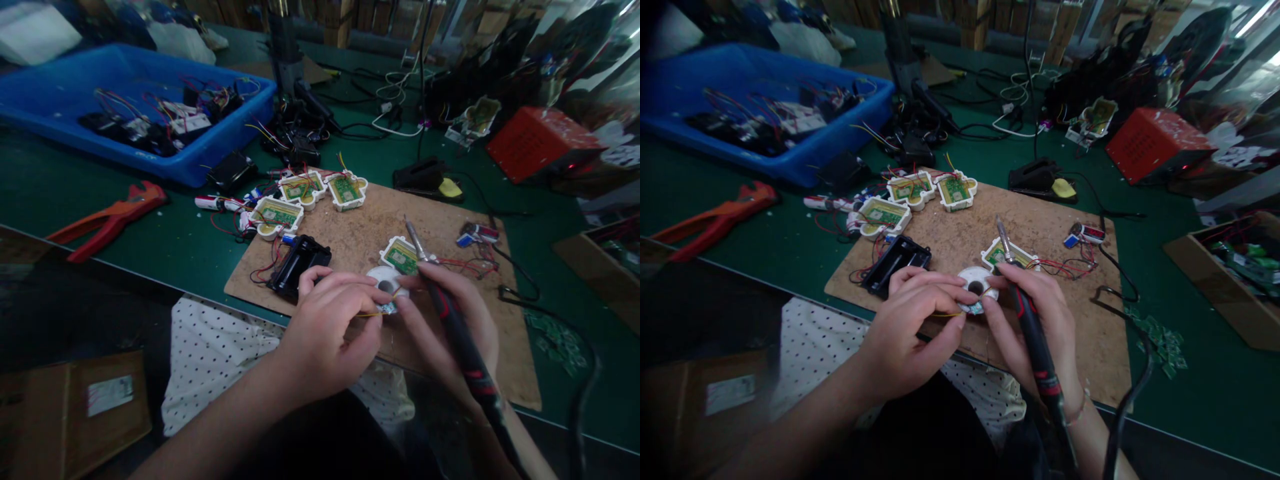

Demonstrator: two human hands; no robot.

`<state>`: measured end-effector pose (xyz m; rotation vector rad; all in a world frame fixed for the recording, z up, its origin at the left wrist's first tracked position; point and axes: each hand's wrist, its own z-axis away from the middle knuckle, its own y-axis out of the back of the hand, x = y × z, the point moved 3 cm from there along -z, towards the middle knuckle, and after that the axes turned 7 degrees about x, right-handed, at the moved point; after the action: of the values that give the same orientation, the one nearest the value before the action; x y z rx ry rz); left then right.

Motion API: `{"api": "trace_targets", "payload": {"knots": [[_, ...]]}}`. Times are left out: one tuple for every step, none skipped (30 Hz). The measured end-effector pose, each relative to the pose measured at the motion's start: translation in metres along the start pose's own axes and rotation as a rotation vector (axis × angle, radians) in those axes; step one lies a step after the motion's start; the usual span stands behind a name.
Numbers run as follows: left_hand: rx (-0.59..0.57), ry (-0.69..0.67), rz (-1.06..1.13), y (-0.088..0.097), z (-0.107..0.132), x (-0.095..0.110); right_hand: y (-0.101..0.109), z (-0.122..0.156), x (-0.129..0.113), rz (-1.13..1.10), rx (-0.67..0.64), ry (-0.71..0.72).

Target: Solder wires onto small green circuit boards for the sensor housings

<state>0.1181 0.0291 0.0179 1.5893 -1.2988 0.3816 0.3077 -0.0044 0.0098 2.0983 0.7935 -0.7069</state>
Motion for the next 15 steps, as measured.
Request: {"api": "trace_targets", "payload": {"knots": [[-0.004, -0.004, 0.001, 0.0000, 0.0000, 0.0001, -0.0010, -0.0009, 0.0002, 0.001, -0.020, 0.002], [-0.007, -0.009, 0.003, 0.0001, 0.0000, 0.0001, -0.0016, -0.0016, 0.0006, 0.001, -0.029, 0.002], [-0.009, -0.013, 0.004, 0.0005, 0.0000, 0.0002, -0.0019, -0.0021, 0.0011, 0.001, -0.029, 0.003], [-0.010, -0.017, 0.004, 0.0011, 0.0002, 0.0002, -0.0020, -0.0024, 0.0015, 0.001, -0.029, 0.002], [-0.007, -0.022, 0.005, 0.0020, 0.0005, 0.0003, -0.0019, -0.0025, 0.0018, 0.002, -0.027, 0.003], [-0.004, -0.030, 0.004, 0.0031, 0.0009, 0.0005, -0.0019, -0.0025, 0.0019, 0.002, -0.026, 0.005], [0.002, -0.038, 0.002, 0.0044, 0.0013, 0.0006, -0.0018, -0.0024, 0.0019, 0.002, -0.026, 0.007], [0.008, -0.049, -0.001, 0.0057, 0.0018, 0.0009, -0.0018, -0.0022, 0.0019, 0.002, -0.025, 0.008], [0.015, -0.062, -0.004, 0.0068, 0.0023, 0.0011, -0.0019, -0.0020, 0.0019, 0.002, -0.024, 0.008], [0.024, -0.077, -0.009, 0.0078, 0.0028, 0.0014, -0.0020, -0.0019, 0.0020, 0.001, -0.023, 0.005], [0.041, -0.091, -0.017, 0.0086, 0.0033, 0.0016, -0.0022, -0.0017, 0.0021, -0.003, -0.022, 0.000], [0.063, -0.102, -0.028, 0.0092, 0.0037, 0.0017, -0.0023, -0.0017, 0.0023, -0.009, -0.022, -0.007], [0.087, -0.113, -0.039, 0.0095, 0.0042, 0.0018, -0.0025, -0.0016, 0.0024, -0.015, -0.021, -0.012], [0.110, -0.119, -0.051, 0.0094, 0.0046, 0.0017, -0.0027, -0.0016, 0.0024, -0.021, -0.022, -0.013], [0.126, -0.116, -0.060, 0.0091, 0.0049, 0.0014, -0.0029, -0.0017, 0.0023, -0.023, -0.023, -0.012]]}}
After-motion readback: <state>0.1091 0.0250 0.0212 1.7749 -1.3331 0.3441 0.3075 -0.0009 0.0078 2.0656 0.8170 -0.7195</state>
